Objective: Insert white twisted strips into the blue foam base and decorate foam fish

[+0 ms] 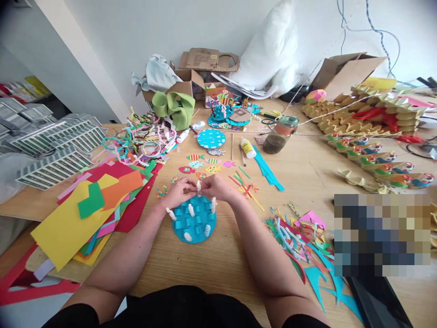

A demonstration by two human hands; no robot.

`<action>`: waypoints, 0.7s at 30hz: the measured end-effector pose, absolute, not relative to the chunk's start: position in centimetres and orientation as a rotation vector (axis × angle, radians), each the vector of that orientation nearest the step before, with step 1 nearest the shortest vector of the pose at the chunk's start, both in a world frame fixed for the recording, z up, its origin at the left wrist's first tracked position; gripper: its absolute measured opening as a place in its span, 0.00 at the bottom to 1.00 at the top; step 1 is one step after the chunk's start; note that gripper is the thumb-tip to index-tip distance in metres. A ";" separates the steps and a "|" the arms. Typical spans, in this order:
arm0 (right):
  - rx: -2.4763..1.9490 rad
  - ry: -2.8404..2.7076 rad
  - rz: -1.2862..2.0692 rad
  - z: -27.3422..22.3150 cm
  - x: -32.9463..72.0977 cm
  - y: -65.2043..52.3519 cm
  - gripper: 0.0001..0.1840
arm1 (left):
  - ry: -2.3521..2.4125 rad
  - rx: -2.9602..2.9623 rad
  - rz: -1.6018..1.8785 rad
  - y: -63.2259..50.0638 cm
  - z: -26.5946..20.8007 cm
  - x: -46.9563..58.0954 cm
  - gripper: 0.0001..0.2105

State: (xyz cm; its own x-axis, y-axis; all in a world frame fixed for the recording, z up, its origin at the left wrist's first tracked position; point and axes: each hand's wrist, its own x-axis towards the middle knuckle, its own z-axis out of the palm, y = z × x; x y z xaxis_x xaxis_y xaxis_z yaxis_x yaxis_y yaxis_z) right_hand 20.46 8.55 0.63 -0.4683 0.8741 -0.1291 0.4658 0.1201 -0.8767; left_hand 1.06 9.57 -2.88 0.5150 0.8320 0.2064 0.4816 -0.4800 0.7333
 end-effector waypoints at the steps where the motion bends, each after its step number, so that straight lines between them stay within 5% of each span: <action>1: -1.291 -1.985 1.310 0.6 20.5 8.6 0.08 | 1.068 2.146 0.737 9.6 -2.8 1.1 0.04; 21: -1.284 -2.017 1.307 -0.1 20.5 8.8 0.10 | 1.104 2.218 0.682 9.7 -3.3 1.0 0.04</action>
